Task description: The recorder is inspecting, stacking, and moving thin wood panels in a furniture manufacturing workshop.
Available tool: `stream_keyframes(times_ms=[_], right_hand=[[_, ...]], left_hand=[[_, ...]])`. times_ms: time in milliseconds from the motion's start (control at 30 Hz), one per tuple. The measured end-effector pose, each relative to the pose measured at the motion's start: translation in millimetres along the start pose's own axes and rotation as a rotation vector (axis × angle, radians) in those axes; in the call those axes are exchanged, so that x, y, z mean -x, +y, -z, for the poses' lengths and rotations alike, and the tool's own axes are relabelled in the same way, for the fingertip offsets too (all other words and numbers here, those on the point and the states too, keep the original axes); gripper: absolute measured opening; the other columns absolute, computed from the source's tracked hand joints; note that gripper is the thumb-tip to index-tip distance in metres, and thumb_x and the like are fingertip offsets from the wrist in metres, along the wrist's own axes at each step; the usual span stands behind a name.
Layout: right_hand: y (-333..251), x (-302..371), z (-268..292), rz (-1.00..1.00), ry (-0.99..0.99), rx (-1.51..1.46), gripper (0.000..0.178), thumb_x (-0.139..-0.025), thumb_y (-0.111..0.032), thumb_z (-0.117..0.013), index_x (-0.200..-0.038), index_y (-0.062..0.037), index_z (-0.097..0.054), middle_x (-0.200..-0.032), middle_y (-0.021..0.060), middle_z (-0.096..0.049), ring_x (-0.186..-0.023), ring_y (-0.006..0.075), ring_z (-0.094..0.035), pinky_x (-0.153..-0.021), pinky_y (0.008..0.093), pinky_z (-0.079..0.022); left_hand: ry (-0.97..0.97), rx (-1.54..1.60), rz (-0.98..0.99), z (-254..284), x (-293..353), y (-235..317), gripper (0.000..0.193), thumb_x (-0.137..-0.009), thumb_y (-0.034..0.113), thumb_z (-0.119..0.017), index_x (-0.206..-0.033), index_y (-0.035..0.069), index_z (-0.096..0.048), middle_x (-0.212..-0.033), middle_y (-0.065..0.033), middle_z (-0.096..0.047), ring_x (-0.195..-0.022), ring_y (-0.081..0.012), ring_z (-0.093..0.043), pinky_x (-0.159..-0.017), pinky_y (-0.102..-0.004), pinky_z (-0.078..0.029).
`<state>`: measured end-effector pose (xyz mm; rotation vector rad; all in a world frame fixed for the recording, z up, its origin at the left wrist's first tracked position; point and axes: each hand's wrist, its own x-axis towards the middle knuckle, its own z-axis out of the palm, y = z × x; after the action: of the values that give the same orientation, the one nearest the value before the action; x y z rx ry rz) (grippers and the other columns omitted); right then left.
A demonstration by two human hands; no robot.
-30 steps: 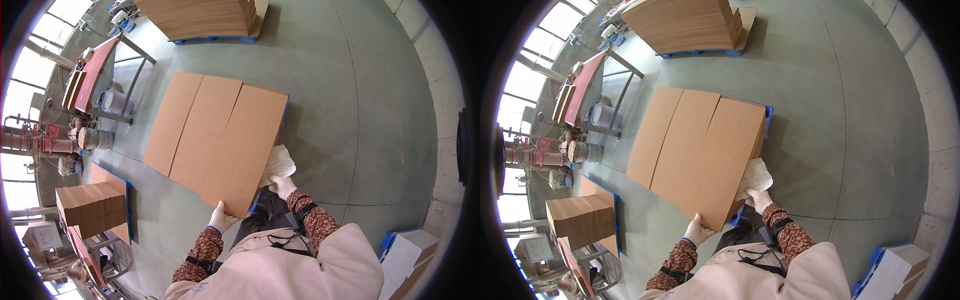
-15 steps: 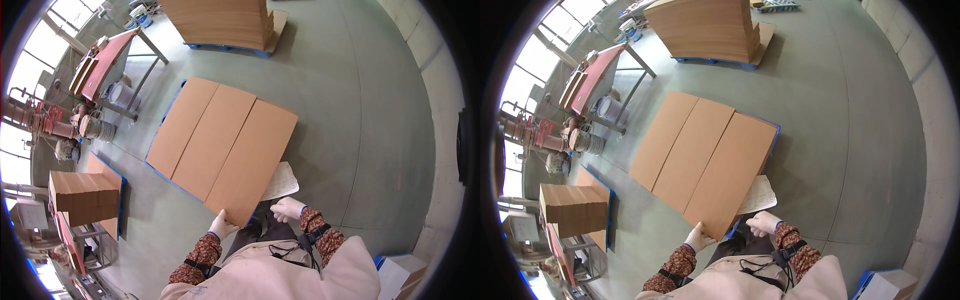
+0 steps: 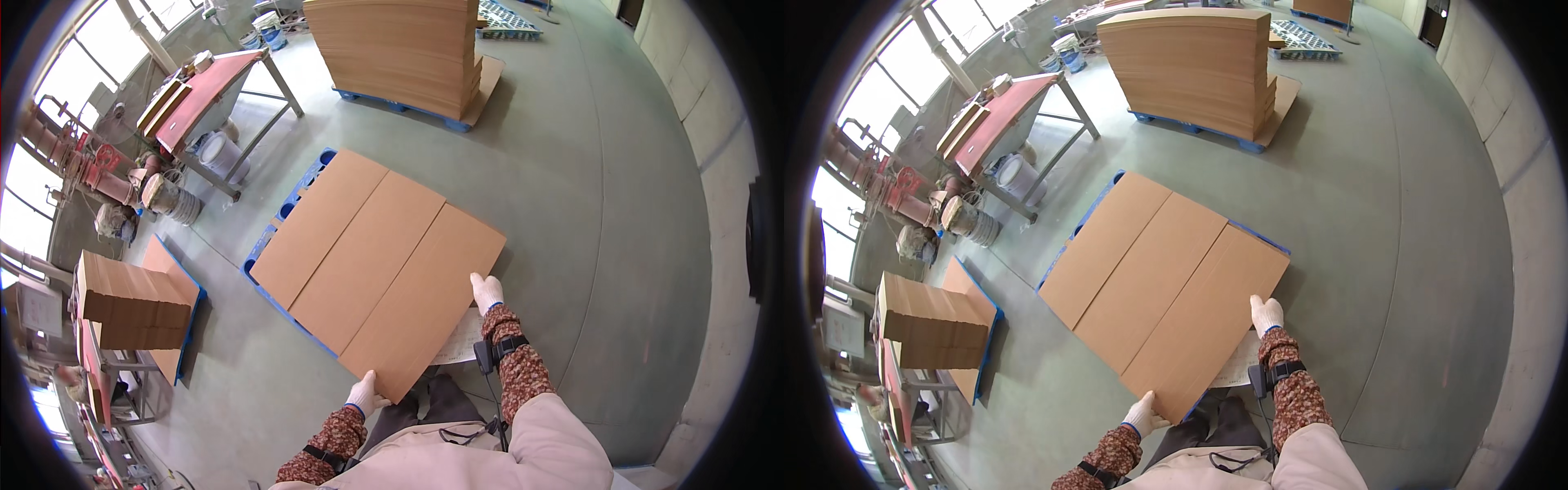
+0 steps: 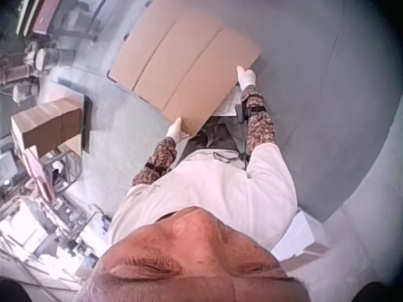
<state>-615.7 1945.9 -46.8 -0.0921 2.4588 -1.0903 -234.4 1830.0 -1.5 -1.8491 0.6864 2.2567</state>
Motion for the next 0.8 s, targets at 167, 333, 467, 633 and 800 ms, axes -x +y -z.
stream_keyframes(times_ms=[167, 333, 467, 633, 800], right_hand=[[-13.2, -2.8, -3.6, -0.022, -0.021, 0.156, 0.068, -0.091, -0.05, -0.059, -0.097, 0.0168, -0.069, -0.102, 0.0405, -0.067, -0.104, 0.0514, -0.067, -0.092, 0.0533, -0.052], [-10.6, -6.3, 1.8, -0.058, -0.021, 0.117, 0.069, -0.091, -0.051, -0.058, -0.093, 0.0172, -0.069, -0.096, 0.0411, -0.066, -0.101, 0.0516, -0.067, -0.089, 0.0545, -0.051], [-5.7, -11.3, -2.7, -0.092, -0.058, 0.037, 0.069, -0.091, -0.051, -0.059, -0.092, 0.0175, -0.068, -0.094, 0.0414, -0.066, -0.1, 0.0518, -0.067, -0.087, 0.0545, -0.051], [13.7, -24.6, -5.8, -0.164, -0.052, -0.144, 0.064, -0.09, -0.047, -0.061, -0.084, 0.0164, -0.066, -0.081, 0.0355, -0.067, -0.082, 0.0449, -0.069, -0.074, 0.0506, -0.051], [-12.2, -10.2, 3.1, -0.208, -0.114, -0.313, 0.053, -0.092, -0.037, -0.064, -0.092, 0.0165, -0.066, -0.085, 0.0232, -0.071, -0.079, 0.0309, -0.07, -0.07, 0.0446, -0.052]], left_hand=[[0.005, 0.039, 0.019, 0.7, -0.2, 2.0, 0.071, -0.104, 0.046, -0.046, -0.153, -0.004, -0.031, -0.154, -0.0292, -0.041, -0.138, -0.049, -0.049, -0.106, -0.0595, -0.048], [-0.029, 0.068, 0.017, -2.6, 0.5, -2.4, 0.072, -0.105, 0.048, -0.045, -0.153, -0.004, -0.032, -0.154, -0.0293, -0.042, -0.139, -0.0478, -0.047, -0.106, -0.0604, -0.047], [-0.024, 0.139, 0.058, 18.8, -17.4, -8.4, 0.058, -0.105, 0.036, -0.052, -0.146, -0.003, -0.039, -0.148, -0.0298, -0.047, -0.134, -0.0467, -0.053, -0.103, -0.0578, -0.052], [-0.222, -0.229, -0.139, 41.7, -56.1, -29.2, 0.033, -0.099, 0.004, -0.06, -0.128, -0.003, -0.045, -0.138, -0.0303, -0.055, -0.121, -0.044, -0.065, -0.094, -0.0484, -0.061], [-0.191, -0.054, -0.098, 25.4, -26.3, -20.3, 0.036, -0.101, 0.01, -0.059, -0.131, -0.002, -0.045, -0.137, -0.0297, -0.056, -0.123, -0.043, -0.063, -0.095, -0.0494, -0.06]])
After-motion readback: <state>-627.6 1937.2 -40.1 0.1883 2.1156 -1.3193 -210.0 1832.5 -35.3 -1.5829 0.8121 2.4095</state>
